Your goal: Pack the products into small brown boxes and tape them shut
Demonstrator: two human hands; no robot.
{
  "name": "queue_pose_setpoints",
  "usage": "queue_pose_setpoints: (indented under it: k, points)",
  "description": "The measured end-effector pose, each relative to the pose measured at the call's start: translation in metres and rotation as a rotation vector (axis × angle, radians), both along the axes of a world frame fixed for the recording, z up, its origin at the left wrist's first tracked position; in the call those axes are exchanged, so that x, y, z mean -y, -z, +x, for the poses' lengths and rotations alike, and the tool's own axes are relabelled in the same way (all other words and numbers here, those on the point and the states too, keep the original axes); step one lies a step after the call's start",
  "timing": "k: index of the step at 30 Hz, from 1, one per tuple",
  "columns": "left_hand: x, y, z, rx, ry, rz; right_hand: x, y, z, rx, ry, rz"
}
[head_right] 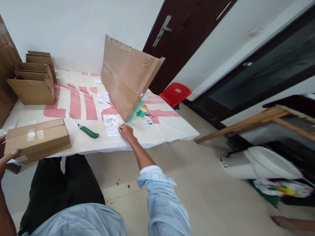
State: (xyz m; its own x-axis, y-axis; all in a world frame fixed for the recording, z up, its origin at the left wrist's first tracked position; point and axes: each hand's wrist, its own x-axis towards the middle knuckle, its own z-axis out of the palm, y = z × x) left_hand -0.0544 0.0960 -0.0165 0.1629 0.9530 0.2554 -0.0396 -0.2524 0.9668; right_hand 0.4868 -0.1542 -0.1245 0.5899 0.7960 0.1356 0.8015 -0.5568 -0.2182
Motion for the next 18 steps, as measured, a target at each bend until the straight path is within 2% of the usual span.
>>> queue_pose_setpoints:
  k: [10,15,18]
  points:
    - [0.0009,-0.0018,0.0044,-0.006,-0.036,-0.001,0.0008,-0.0057,0.0069,-0.07,-0.056,-0.01]
    - [0.0026,-0.0046,0.0029,-0.014,-0.053,-0.038,0.0012,-0.0076,0.0069,-0.106,-0.041,0.031]
    - [0.0014,-0.0005,0.0,-0.034,-0.039,-0.012,0.0019,-0.0057,0.0035,-0.117,-0.015,0.064]
